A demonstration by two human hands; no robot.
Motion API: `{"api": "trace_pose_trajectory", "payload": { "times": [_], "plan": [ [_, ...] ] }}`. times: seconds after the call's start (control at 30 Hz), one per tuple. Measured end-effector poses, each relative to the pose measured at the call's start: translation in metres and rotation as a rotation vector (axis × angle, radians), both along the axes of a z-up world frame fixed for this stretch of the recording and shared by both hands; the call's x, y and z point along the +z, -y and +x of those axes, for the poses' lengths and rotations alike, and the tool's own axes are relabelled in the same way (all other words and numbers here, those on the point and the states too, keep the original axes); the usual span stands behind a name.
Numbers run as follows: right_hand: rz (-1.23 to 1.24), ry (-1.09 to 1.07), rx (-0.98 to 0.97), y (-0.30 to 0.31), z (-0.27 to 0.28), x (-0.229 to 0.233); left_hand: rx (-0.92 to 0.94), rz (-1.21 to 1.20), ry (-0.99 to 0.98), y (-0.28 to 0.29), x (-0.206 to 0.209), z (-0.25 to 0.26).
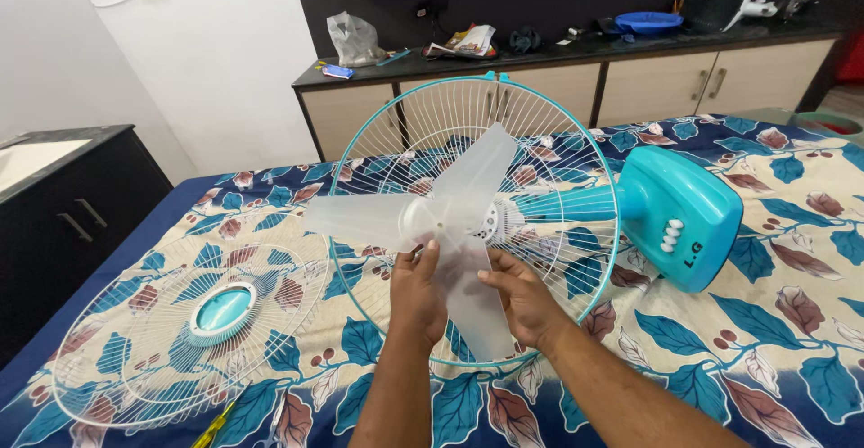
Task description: The person disassembles a teal LG table fan on a floral-patterned bed. They remove the front grill, unscrew the blade nut, take off the blades, detach the rear grill, and use a screwdriver to remove screws from the motor housing and base.
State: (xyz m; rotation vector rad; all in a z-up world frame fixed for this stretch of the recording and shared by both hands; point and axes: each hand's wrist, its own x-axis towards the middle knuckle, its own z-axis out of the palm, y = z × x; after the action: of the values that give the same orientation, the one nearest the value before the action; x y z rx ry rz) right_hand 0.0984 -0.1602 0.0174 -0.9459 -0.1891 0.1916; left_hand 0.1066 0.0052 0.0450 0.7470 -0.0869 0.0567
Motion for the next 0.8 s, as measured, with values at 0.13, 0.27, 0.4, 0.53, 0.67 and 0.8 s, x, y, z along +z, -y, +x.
{"api": "trace_pose_trajectory", "payload": {
  "times": [0.13,0.27,0.4,0.53,0.67,0.8],
  "plan": [
    [0.020,0.018,0.024,-0.013,-0.009,-0.008,0.014,-0.026,-0.015,-0.015,-0.009,-0.016],
    [0.005,0.035,0.119,-0.031,-0.020,-0.005,0.067,-0.043,-0.059,-0.037,-0.010,-0.032],
    [-0.012,0.040,0.187,-0.059,-0.030,0.001,0.128,-0.043,-0.120,-0.065,-0.006,-0.051],
    [-0.013,0.020,0.256,-0.091,-0.038,0.003,0.196,-0.075,-0.087,-0.095,-0.004,-0.068],
    [-0.084,0.138,0.330,-0.128,-0.044,-0.003,0.295,-0.081,-0.112,-0.133,-0.006,-0.081],
    [-0.209,0.154,0.461,-0.158,-0.051,-0.012,0.417,-0.096,-0.120,-0.178,-0.009,-0.089]
  ]
}}
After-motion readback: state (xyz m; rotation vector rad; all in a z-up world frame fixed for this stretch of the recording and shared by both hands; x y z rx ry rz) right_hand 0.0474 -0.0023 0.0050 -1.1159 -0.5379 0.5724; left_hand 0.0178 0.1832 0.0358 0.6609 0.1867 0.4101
